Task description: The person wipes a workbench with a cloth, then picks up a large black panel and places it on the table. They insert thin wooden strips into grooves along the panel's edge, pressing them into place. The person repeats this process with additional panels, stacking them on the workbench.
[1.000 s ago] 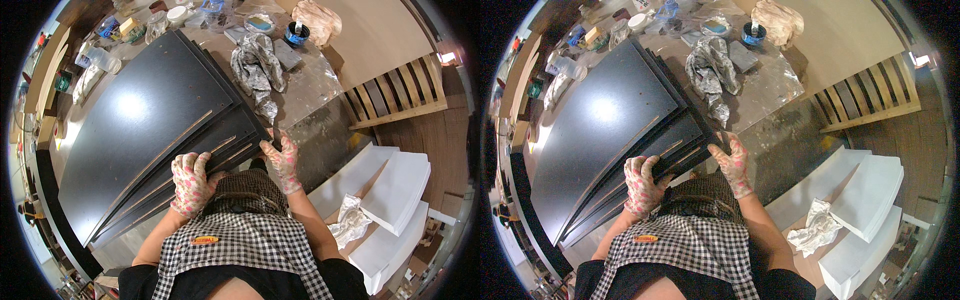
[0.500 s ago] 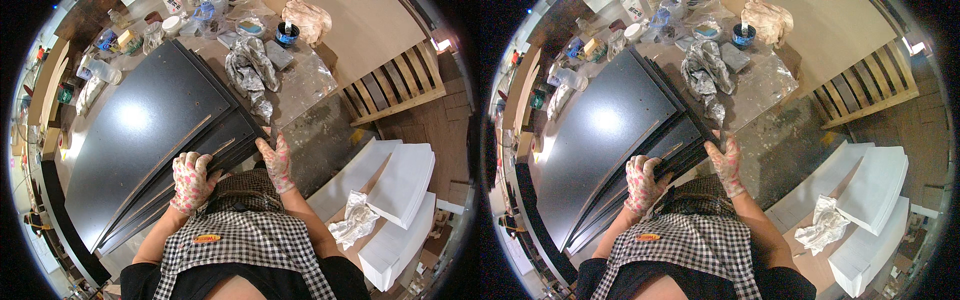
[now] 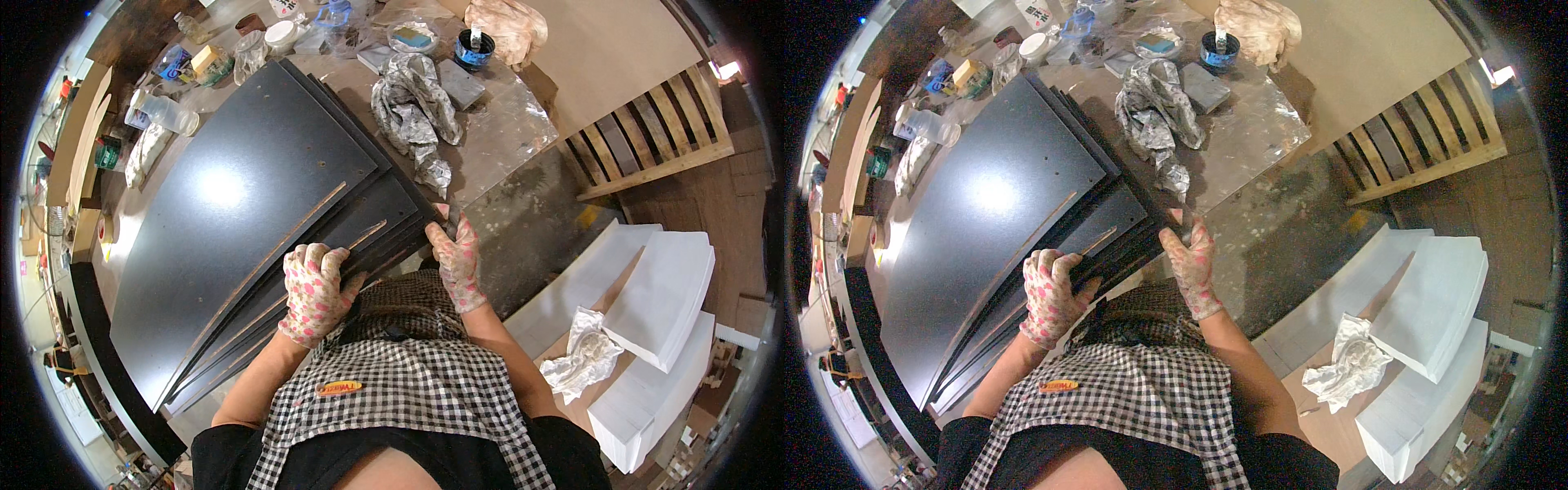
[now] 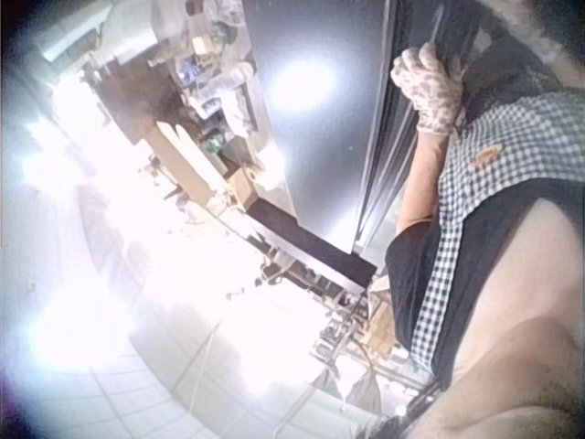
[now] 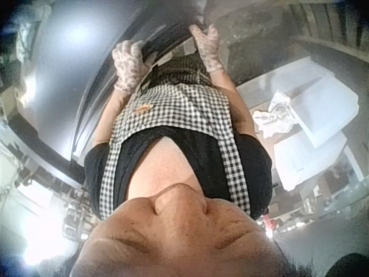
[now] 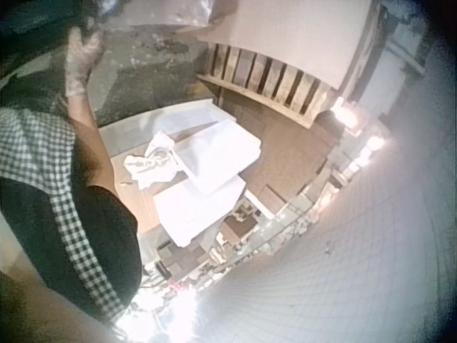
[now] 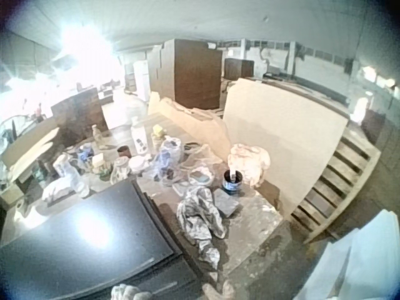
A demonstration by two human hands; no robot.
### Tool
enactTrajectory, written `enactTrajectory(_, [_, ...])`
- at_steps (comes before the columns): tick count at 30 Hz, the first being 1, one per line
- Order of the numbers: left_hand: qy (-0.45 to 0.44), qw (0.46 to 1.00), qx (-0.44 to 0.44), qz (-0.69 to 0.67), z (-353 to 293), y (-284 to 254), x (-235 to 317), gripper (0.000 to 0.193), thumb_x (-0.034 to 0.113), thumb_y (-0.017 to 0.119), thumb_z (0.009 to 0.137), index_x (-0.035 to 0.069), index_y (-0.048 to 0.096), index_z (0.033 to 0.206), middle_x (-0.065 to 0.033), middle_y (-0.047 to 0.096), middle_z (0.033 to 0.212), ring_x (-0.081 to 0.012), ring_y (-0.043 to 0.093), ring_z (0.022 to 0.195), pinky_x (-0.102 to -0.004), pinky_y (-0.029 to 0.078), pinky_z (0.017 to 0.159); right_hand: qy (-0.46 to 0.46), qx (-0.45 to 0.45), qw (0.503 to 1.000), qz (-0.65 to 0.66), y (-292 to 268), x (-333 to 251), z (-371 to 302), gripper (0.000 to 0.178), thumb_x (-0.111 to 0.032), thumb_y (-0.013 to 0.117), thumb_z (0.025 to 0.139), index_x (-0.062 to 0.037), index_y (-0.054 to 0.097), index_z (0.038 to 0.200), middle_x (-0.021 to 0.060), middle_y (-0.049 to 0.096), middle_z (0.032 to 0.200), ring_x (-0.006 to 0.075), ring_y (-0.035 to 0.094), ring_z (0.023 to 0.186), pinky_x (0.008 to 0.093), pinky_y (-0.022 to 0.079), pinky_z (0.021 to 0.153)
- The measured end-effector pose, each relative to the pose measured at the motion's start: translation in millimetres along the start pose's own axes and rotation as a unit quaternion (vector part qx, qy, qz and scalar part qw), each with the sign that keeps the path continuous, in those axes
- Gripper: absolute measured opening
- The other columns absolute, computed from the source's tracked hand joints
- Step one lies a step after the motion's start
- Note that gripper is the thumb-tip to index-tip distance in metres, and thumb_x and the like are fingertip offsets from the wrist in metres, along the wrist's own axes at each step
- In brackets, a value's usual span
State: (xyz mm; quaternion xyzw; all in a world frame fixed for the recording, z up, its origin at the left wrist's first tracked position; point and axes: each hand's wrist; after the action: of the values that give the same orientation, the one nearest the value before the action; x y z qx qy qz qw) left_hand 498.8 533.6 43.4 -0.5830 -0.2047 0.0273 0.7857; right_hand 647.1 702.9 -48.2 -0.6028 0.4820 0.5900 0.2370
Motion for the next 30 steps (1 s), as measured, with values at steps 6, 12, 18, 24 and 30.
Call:
enactTrajectory(6, [0.016, 1.000, 0.009, -0.001, 1.3, 1.7, -1.9, 0.055, 0.022, 0.086, 0.065, 0.009, 0.057, 0.111, -0.0118, 0.054, 0.098, -0.0321, 0.053, 0.092, -0.0473, 0.041, 0.082, 0.020, 0.000, 0.999, 0.043, 10.7, -7.3, -0.1, 0.030, -0.004, 0.065, 0.091, 0.0008, 0.061, 0.120, -0.0035, 0.057, 0.086, 0.0032, 0.049, 0.069, 0.0197, 0.043, 0.062])
enactTrajectory(12, [0.024, 1.000, 0.011, -0.007, 2.4, 0.8, -2.8, 0.056, 0.021, 0.086, 0.065, 0.009, 0.057, 0.111, -0.0117, 0.054, 0.098, -0.0318, 0.053, 0.093, -0.0470, 0.041, 0.083, 0.034, 0.007, 0.996, 0.081, 14.9, -6.9, 0.7, 0.032, -0.007, 0.063, 0.092, 0.0000, 0.058, 0.124, -0.0051, 0.055, 0.082, 0.0019, 0.045, 0.064, 0.0190, 0.038, 0.057])
enactTrajectory(18, [0.004, 1.000, 0.011, -0.008, 15.2, -0.7, -12.3, 0.055, 0.016, 0.087, 0.064, 0.006, 0.059, 0.110, -0.0136, 0.055, 0.102, -0.0334, 0.053, 0.096, -0.0473, 0.042, 0.085, 0.019, 0.024, 0.999, 0.024, 16.7, -10.5, -0.7, 0.030, -0.008, 0.063, 0.093, -0.0026, 0.060, 0.123, -0.0069, 0.055, 0.082, 0.0003, 0.043, 0.061, 0.0186, 0.034, 0.052])
enactTrajectory(24, [0.011, 0.999, 0.038, 0.025, 26.0, 0.3, -24.7, 0.053, 0.018, 0.085, 0.065, 0.007, 0.060, 0.111, -0.0102, 0.055, 0.097, -0.0299, 0.053, 0.091, -0.0447, 0.040, 0.082, 0.038, 0.015, 0.998, 0.052, 18.7, -11.4, 3.3, 0.026, -0.001, 0.060, 0.091, -0.0008, 0.060, 0.117, -0.0046, 0.054, 0.083, 0.0018, 0.044, 0.063, 0.0191, 0.037, 0.055])
enactTrajectory(30, [0.008, 0.998, 0.043, 0.035, 21.7, 3.6, -23.7, 0.052, 0.019, 0.084, 0.068, 0.008, 0.059, 0.113, -0.0104, 0.055, 0.101, -0.0301, 0.053, 0.092, -0.0452, 0.041, 0.082, -0.124, 0.006, 0.945, -0.304, 8.1, -32.5, 5.7, 0.021, -0.009, 0.061, 0.097, -0.0017, 0.058, 0.117, 0.0116, 0.068, 0.095, 0.0195, 0.066, 0.072, 0.0317, 0.051, 0.062])
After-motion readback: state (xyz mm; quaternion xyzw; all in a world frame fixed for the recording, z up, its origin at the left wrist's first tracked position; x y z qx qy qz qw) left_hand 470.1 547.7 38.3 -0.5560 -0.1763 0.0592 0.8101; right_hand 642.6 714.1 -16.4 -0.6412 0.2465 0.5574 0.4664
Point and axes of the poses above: each hand's wrist, its own z-axis towards the middle knuckle, its own y-axis out of the palm, x = y × z
